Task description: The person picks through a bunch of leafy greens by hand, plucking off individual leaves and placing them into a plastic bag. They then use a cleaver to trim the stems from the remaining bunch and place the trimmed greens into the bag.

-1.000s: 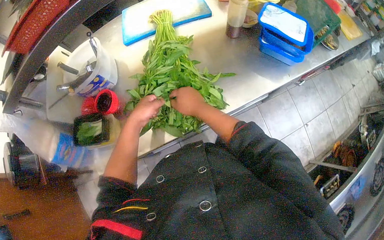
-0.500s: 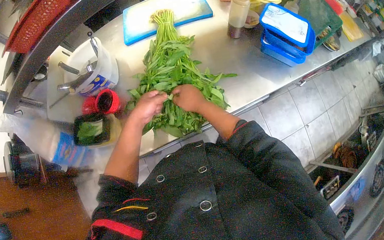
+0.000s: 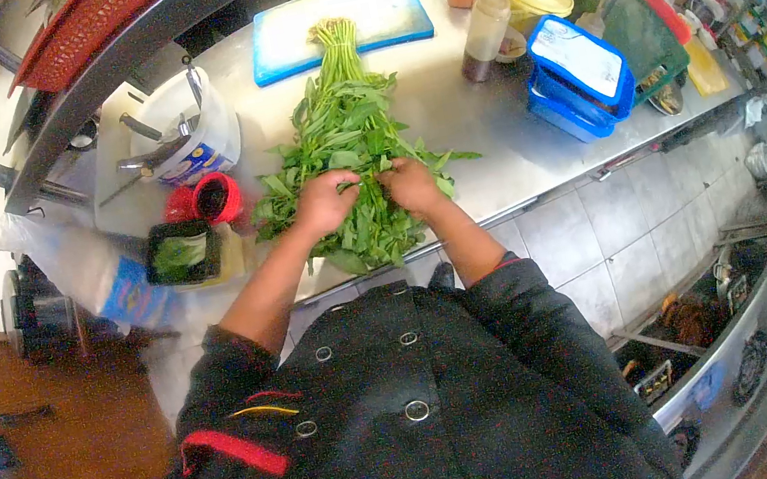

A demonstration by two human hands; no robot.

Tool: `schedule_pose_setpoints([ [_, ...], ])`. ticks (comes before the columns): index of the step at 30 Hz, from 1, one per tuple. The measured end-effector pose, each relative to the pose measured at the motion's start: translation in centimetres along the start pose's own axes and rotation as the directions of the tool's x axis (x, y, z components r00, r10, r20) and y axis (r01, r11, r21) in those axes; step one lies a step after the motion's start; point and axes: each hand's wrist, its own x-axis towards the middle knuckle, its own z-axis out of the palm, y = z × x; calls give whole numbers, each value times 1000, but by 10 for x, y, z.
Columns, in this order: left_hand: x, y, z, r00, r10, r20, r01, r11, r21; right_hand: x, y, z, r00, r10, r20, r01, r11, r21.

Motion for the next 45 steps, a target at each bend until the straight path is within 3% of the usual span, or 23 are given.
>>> schedule_pose_setpoints([
  [3,1,14,0,1000,19,17,-21,995,97,1,2,2,1000,11,25,-15,986,163],
  [5,5,13,5,992,110,-55,-95,970,224,-6,-10,4,990,130,55,-141,885,445],
  [8,4,19,5,991,91,-100,-56,948,314,3,-5,3,976,190,109,-219,854,472],
  [14,10,17,7,978,179,-111,-120,906,407,6,-22,2,960,246,135,-280,821,497],
  [20,20,21,-8,961,260,-95,-227,936,269,23,-19,-11,964,235,122,-262,784,563],
  [24,22,19,-12,954,294,-55,-280,943,180,26,-20,-9,970,217,112,-243,820,519],
  [26,17,30,-16,995,74,66,-84,982,171,32,-15,-3,993,108,52,-118,958,261],
  [27,17,28,-13,995,76,69,-87,981,173,27,-23,-2,993,108,49,-118,957,264],
  [29,16,18,-3,999,32,11,-34,973,226,15,-46,1,998,42,55,-38,997,-64],
  [36,16,6,12,967,145,-210,-104,975,198,7,-61,6,996,-61,66,73,981,-182],
  [39,17,5,11,976,132,-173,-107,983,149,6,-59,4,990,33,135,-5,979,-205],
  [41,20,-1,10,998,18,-63,-7,987,162,29,-20,8,980,-17,200,20,1000,-11],
  [42,23,-3,7,998,15,-60,-6,987,162,27,-21,7,980,-14,200,16,1000,-10],
  [44,28,-6,2,979,-40,198,6,985,171,23,-21,4,983,140,118,-139,990,-16],
  [45,26,-2,0,979,-43,200,8,985,172,26,-15,5,983,142,119,-141,990,-14],
])
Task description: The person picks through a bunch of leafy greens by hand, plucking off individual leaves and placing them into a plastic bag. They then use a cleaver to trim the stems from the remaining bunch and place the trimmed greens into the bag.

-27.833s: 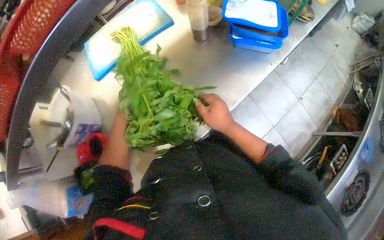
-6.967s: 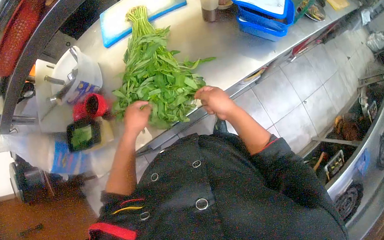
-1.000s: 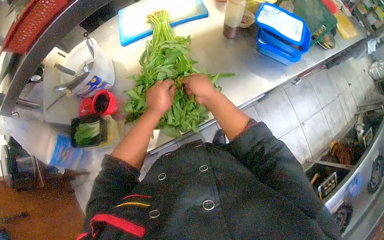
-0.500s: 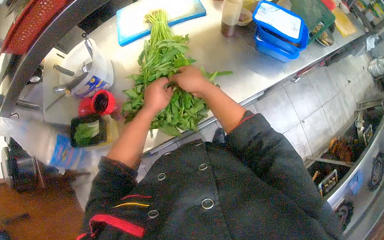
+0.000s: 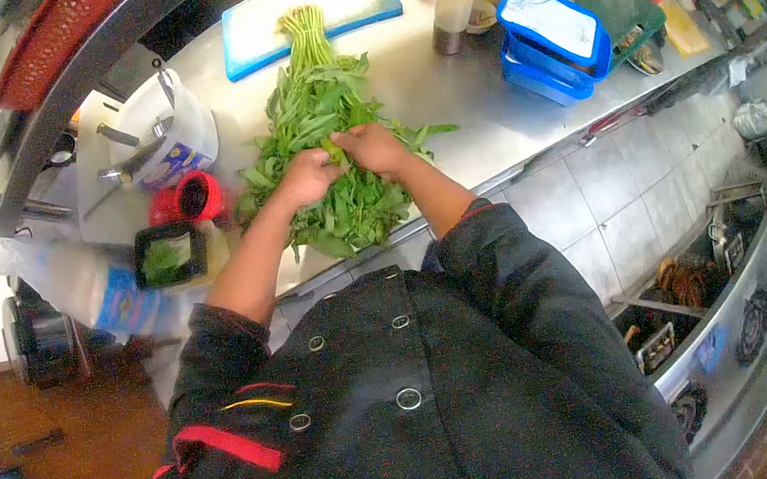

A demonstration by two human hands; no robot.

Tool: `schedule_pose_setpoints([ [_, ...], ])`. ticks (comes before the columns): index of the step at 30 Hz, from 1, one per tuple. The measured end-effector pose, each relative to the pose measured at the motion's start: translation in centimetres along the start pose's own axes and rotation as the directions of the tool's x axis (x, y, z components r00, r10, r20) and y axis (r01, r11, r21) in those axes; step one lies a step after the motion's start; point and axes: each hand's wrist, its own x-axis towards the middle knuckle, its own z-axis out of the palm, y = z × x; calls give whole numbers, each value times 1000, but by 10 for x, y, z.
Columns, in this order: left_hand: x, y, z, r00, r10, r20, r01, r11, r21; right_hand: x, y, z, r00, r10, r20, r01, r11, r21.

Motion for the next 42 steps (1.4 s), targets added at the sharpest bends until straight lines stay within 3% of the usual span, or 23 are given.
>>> schedule_pose_setpoints([
  [3,-8,6,-6,983,31,179,-10,993,-114,6,8,2,999,-31,-12,33,982,187],
  [5,-19,0,-11,968,-210,134,247,886,-392,-2,4,-3,998,-59,23,49,949,312],
  [6,-26,-11,-13,968,-210,139,248,886,-391,-15,-2,-8,998,-55,21,46,948,313],
  [8,-44,-38,-13,961,-217,169,256,488,-834,-50,-6,-15,987,-163,2,162,982,92],
  [9,-55,-35,-11,959,-226,173,264,483,-835,-61,3,-13,988,-155,9,154,984,94],
  [11,-72,-20,-16,939,-336,68,224,452,-863,-81,20,-9,940,-332,72,328,830,-452],
  [14,-90,-2,-16,935,-347,77,249,483,-840,-98,29,5,972,-232,21,179,683,-708],
  [15,-92,2,-15,935,-344,80,250,484,-838,-96,39,6,973,-231,16,175,686,-707],
  [17,-93,9,-14,958,-202,202,286,693,-662,-88,60,6,951,-308,-25,189,643,-742],
  [18,-93,18,-11,956,-203,213,292,745,-600,-90,59,1,950,-310,-27,189,643,-742],
  [19,-91,17,-3,956,-201,212,290,745,-601,-92,60,-7,957,-291,-13,223,758,-613],
  [20,-88,10,9,981,-112,161,189,763,-619,-94,59,-15,961,-275,7,246,850,-466],
  [21,-87,15,13,994,-23,108,86,771,-631,-96,58,-21,961,-276,8,247,847,-470],
  [23,-83,25,20,995,-15,103,74,792,-606,-99,55,-31,995,-101,-11,96,974,-207],
  [24,-80,29,21,983,-47,176,138,823,-551,-101,53,-34,995,-103,-12,98,973,-207],
  [25,-76,35,22,966,-82,246,197,850,-488,-102,50,-37,1000,-2,6,2,997,-77],
  [29,-54,47,32,935,-231,268,327,856,-401,-95,60,-43,973,190,132,-219,938,268],
  [30,-50,49,32,936,-225,270,322,859,-399,-96,60,-42,974,188,126,-216,938,272],
  [32,-42,52,34,898,-297,324,438,647,-624,-95,58,-35,998,-67,-11,66,997,-49],
  [33,-40,51,36,899,-292,327,437,651,-621,-95,57,-32,998,-67,-18,66,997,-46],
  [36,-36,45,42,887,-282,366,455,674,-582,-96,54,-28,975,-215,52,220,920,-325],
  [39,-40,30,42,879,-279,387,473,615,-631,-88,52,-31,989,-126,-80,108,975,-196],
  [42,-46,23,39,870,-209,446,484,536,-692,-74,45,-31,997,-69,-22,67,994,-91],
])
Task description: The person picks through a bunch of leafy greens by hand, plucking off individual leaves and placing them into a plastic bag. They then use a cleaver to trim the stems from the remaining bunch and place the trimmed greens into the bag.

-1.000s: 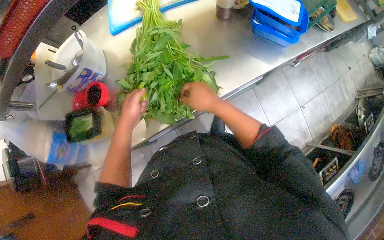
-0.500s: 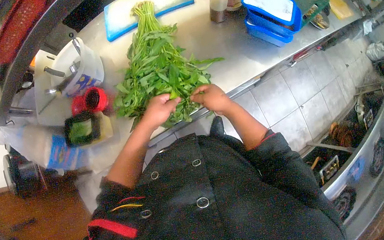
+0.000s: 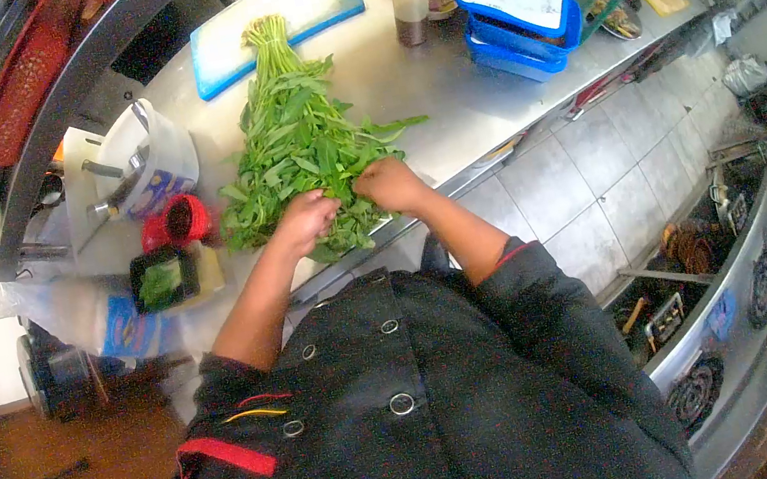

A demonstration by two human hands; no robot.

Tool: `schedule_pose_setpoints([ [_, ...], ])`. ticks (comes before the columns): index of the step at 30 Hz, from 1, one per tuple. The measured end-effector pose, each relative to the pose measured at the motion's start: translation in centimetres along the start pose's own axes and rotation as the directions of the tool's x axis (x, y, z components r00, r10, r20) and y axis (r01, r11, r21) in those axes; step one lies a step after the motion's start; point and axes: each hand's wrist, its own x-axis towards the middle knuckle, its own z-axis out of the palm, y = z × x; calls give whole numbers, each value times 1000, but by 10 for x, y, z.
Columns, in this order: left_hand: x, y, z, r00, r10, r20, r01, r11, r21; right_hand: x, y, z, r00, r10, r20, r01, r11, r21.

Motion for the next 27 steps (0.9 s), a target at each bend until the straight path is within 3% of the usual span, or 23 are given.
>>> schedule_pose_setpoints([
  [6,-8,0,2,999,-13,-41,10,998,-63,24,-3,19,974,176,146,-184,982,42],
  [7,-7,-1,1,999,-13,-41,10,998,-59,25,-2,22,971,178,158,-186,982,34],
  [9,-6,-3,-1,999,-13,-49,10,998,-64,26,-4,26,975,134,178,-178,949,261],
  [13,-7,-2,4,994,-5,-113,-3,997,-76,22,-10,29,980,157,118,-179,963,201],
  [16,-5,-8,4,989,11,-146,-22,997,-71,25,-2,31,977,162,137,-191,953,233],
  [19,-3,-12,7,994,-8,-111,2,998,-57,22,-3,33,988,73,138,-115,938,328],
  [21,-8,-13,11,996,-42,-77,39,998,-46,21,-7,32,993,111,-42,-111,994,-5],
  [23,-16,-12,16,995,38,97,-19,981,-193,21,-2,28,996,90,-29,-91,995,-42],
  [24,-19,-15,15,995,33,95,-15,981,-193,19,-3,26,998,67,-17,-68,994,-83],
  [26,-27,-20,8,999,10,-51,-32,894,-446,11,-1,18,999,16,-28,-19,995,-98],
  [27,-32,-23,5,999,5,-52,-28,894,-447,5,-3,14,998,-39,-40,34,993,-117],
])
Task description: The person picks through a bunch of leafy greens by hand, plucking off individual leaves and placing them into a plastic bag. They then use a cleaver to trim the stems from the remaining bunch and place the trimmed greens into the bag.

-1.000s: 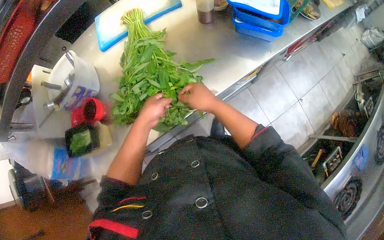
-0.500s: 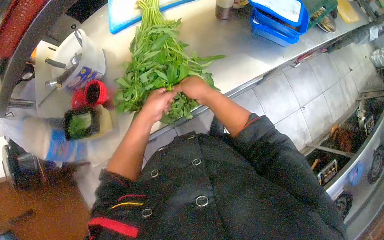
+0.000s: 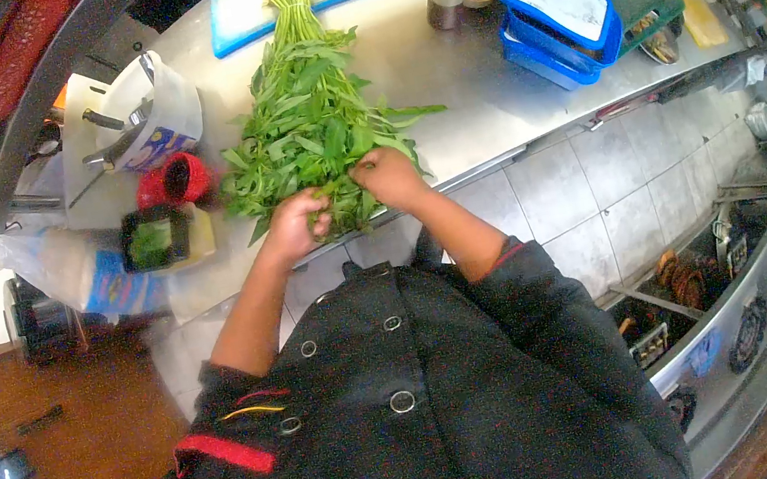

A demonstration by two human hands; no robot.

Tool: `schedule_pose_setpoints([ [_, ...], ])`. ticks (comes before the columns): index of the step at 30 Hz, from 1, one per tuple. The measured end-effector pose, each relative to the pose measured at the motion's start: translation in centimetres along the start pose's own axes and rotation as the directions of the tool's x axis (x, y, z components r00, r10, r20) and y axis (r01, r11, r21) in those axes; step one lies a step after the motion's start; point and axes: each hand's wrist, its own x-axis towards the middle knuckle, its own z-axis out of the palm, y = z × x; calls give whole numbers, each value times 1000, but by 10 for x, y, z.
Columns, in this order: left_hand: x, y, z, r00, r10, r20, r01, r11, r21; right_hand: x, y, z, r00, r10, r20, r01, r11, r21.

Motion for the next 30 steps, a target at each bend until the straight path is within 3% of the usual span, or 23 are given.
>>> schedule_pose_setpoints([
  [2,-12,-5,-15,999,47,-23,-49,996,-78,-15,3,-8,998,-46,40,48,996,-71],
  [3,-13,-12,-29,994,87,63,-83,995,-57,-20,5,-9,993,-92,76,102,985,-141],
  [4,-18,-14,-32,995,83,57,-80,995,-57,-22,12,-5,993,-90,81,100,985,-137],
  [7,-34,-24,-35,997,38,66,-28,989,-144,-28,23,7,981,-126,148,176,899,-401],
  [11,-46,-40,-25,996,23,-88,-29,997,-65,-29,21,10,989,-66,129,121,864,-489],
  [14,-55,-45,-19,993,38,-115,-43,998,-42,-20,39,16,987,-137,87,162,833,-529],
  [16,-54,-45,-12,972,64,-225,-53,997,55,-15,44,12,993,-89,75,113,890,-442],
  [17,-54,-43,-10,973,78,-217,-69,996,51,-13,48,6,993,-100,70,121,884,-452],
  [19,-54,-37,-4,976,70,-209,-3,953,303,-9,51,-9,982,-78,170,108,978,-176],
  [20,-53,-33,-1,977,80,-198,-17,953,302,-9,50,-17,983,-84,161,114,976,-186],
  [21,-52,-27,6,983,71,-171,-10,942,336,-12,44,-27,967,104,231,-137,982,132],
  [22,-50,-24,10,988,63,-144,-5,930,368,-15,37,-33,902,251,352,-388,827,407],
  [23,-44,-27,9,988,101,-113,-37,884,466,-18,29,-35,864,321,388,-484,741,465],
  [24,-34,-29,8,988,113,-104,-54,888,456,-19,27,-37,868,321,378,-476,753,454],
  [26,-17,-31,9,975,221,-27,-168,809,563,-23,26,-38,809,328,489,-578,598,555],
  [27,-13,-28,14,973,229,-21,-179,812,555,-25,25,-36,812,331,481,-573,607,550],
  [30,-2,-19,26,979,194,-70,-91,714,694,-31,24,-28,800,347,490,-595,559,577],
])
